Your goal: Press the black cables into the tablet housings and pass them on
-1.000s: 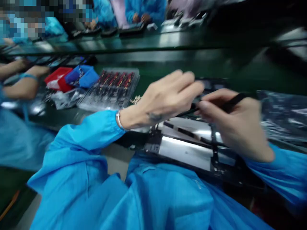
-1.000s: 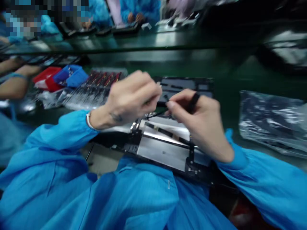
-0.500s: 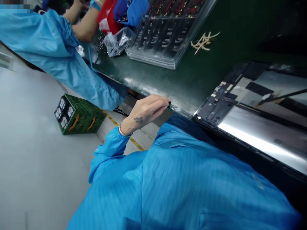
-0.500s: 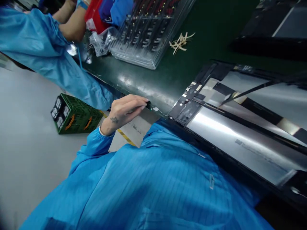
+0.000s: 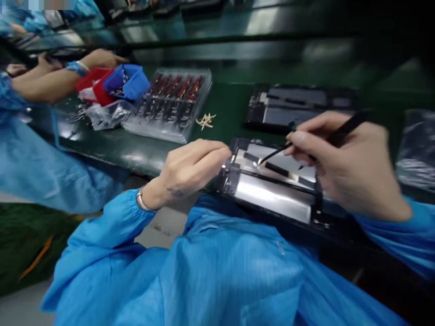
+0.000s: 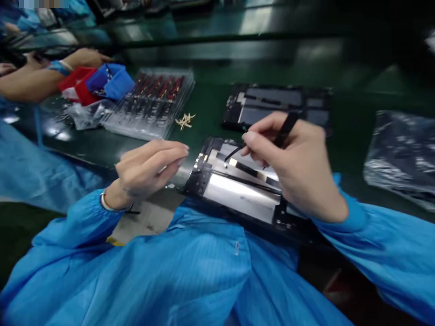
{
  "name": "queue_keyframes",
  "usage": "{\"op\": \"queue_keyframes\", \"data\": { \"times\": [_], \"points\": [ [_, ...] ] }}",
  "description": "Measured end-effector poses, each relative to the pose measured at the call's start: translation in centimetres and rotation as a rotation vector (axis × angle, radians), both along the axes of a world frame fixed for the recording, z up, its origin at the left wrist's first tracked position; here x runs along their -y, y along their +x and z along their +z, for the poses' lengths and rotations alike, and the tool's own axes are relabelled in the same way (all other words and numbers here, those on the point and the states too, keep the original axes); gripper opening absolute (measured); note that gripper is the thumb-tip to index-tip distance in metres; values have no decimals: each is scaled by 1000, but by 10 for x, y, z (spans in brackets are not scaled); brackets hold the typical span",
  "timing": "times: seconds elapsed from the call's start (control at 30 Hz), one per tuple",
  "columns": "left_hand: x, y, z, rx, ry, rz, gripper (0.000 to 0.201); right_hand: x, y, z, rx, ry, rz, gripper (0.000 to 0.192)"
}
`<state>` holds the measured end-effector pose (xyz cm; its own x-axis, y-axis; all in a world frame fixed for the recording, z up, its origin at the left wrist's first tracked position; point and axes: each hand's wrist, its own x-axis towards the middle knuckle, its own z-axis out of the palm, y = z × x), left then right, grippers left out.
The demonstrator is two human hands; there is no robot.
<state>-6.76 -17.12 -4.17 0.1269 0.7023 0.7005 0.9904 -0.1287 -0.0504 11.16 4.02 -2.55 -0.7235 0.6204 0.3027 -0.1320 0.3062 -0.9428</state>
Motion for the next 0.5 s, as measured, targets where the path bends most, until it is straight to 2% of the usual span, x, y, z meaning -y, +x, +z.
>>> {"op": "queue_keyframes", "data": {
  "times": [0.1,0.2,0.3,0.5],
  "points": [
    [-51,7,22,-122,93,-117,11,1,-6,-3,-2,-72,55,13],
    [-83,13,33,-257,137,-85,14,0,-5,-6,-16,-68,89,16],
    [-93,16,33,-323,149,-33,15,-2,-3,-6,-34,-42,105,19],
    [-90,18,31,-325,124,-3,12,-1,-2,-2,-40,-31,118,23]
  ]
}}
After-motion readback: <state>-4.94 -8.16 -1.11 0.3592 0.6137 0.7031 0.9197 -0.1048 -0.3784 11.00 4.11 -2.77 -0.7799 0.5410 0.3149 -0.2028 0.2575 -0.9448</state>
